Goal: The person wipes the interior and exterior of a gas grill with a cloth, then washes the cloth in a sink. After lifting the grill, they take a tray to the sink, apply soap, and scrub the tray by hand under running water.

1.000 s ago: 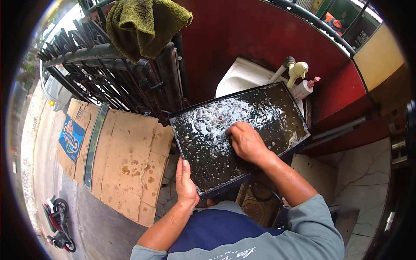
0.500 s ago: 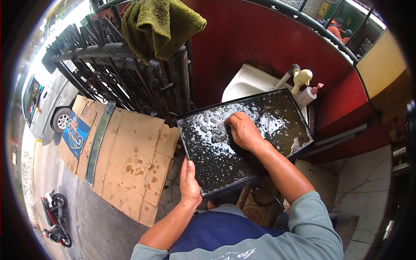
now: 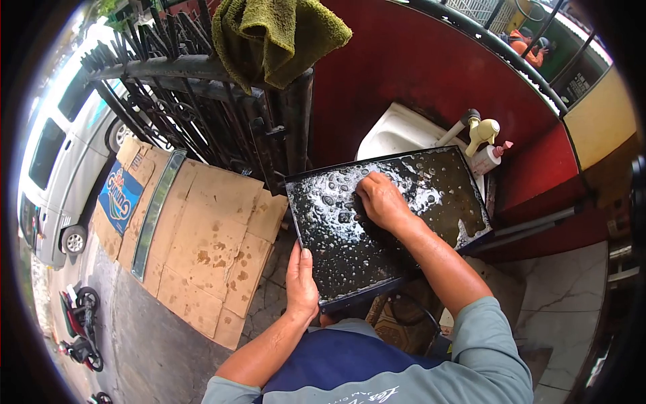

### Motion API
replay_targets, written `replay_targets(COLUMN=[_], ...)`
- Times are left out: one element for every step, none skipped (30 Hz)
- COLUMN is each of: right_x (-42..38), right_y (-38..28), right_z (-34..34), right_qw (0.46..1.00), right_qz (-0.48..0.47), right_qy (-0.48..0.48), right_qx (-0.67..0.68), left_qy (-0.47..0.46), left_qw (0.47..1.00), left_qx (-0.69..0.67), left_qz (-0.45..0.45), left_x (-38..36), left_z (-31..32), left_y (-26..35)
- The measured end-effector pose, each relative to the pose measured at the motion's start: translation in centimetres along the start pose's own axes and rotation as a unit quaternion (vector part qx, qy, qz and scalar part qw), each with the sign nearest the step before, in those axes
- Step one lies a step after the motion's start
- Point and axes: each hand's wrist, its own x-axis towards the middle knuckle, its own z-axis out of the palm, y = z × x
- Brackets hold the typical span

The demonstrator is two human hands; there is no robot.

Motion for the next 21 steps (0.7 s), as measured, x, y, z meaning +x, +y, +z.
replay_targets(right_x=[-0.3, -0.5, -0.4, 0.0, 0.2, 0.4, 0.0, -0.6, -0.7, -0.3, 0.0, 0.5, 0.2, -0.3, -0.2, -0.1, 0.3, 0.9, 0.7, 0.3, 0.4], right_y=[-1.1, -1.7, -0.9, 0.1, 0.6, 0.8, -0.3, -1.6, -1.9, -0.8, 0.1, 0.2, -0.3, -1.0, -1.0, -0.8, -0.2, 0.2, -0.1, -0.5, -0.9], right_z=[-0.4, -0.6, -0.5, -0.3, -0.2, -0.1, -0.1, -0.2, -0.4, -0.4, -0.5, -0.8, -0.7, -0.6, -0.5, -0.5, -0.5, -0.6, -0.2, 0.1, -0.3], right_qw=[0.999, 0.996, 0.996, 0.999, 1.000, 1.000, 0.999, 0.996, 0.995, 0.997, 0.999, 0.999, 0.999, 0.998, 0.998, 0.997, 0.999, 0.999, 0.999, 0.999, 0.998], right_qz=[-0.026, -0.050, -0.049, -0.002, 0.002, 0.005, -0.016, -0.038, -0.044, -0.037, -0.001, 0.031, 0.013, -0.027, -0.029, -0.029, 0.001, 0.029, 0.014, -0.018, -0.023], right_qy=[-0.035, -0.071, -0.055, -0.034, -0.020, -0.007, -0.042, -0.078, -0.089, -0.058, -0.040, -0.020, -0.035, -0.057, -0.060, -0.062, -0.039, -0.017, -0.024, -0.035, -0.052], right_qx=[0.016, 0.033, 0.046, 0.007, -0.007, -0.020, 0.005, 0.031, 0.030, 0.018, 0.001, -0.016, -0.011, 0.011, 0.016, 0.022, 0.011, 0.000, -0.020, -0.010, 0.007], left_qy=[0.002, 0.001, 0.000, 0.000, -0.006, -0.010, -0.009, -0.007, -0.005, -0.003, -0.003, -0.003, -0.001, 0.002, 0.005, 0.005, 0.000, -0.006, -0.005, 0.003, 0.012], left_qw=[1.000, 1.000, 1.000, 1.000, 1.000, 1.000, 1.000, 1.000, 1.000, 1.000, 1.000, 0.999, 0.999, 0.999, 0.999, 0.999, 0.999, 0.999, 0.999, 0.999, 0.999], left_qx=[0.000, 0.003, 0.007, 0.007, 0.007, 0.007, 0.006, 0.012, 0.018, 0.018, 0.022, 0.024, 0.023, 0.033, 0.044, 0.044, 0.041, 0.038, 0.037, 0.037, 0.037], left_qz=[0.003, 0.008, 0.009, 0.007, 0.006, 0.005, 0.008, 0.018, 0.025, 0.022, 0.022, 0.024, 0.027, 0.027, 0.025, 0.023, 0.024, 0.026, 0.027, 0.027, 0.025], left_x=[0.1, 0.2, 0.0, -0.1, 0.0, 0.0, 0.2, 0.3, 0.3, 0.1, 0.1, 0.3, 0.4, 0.4, 0.4, 0.3, 0.3, 0.4, 0.3, 0.2, 0.1], left_z=[0.0, 0.1, 0.0, 0.0, 0.1, 0.2, 0.1, 0.0, -0.2, -0.3, -0.3, -0.2, -0.2, -0.4, -0.5, -0.5, -0.4, -0.3, -0.3, -0.2, -0.2], left_y=[0.0, 0.0, -0.1, 0.0, 0.2, 0.3, 0.2, -0.2, -0.3, -0.4, -0.4, -0.3, -0.4, -0.5, -0.6, -0.6, -0.5, -0.3, -0.4, -0.4, -0.5])
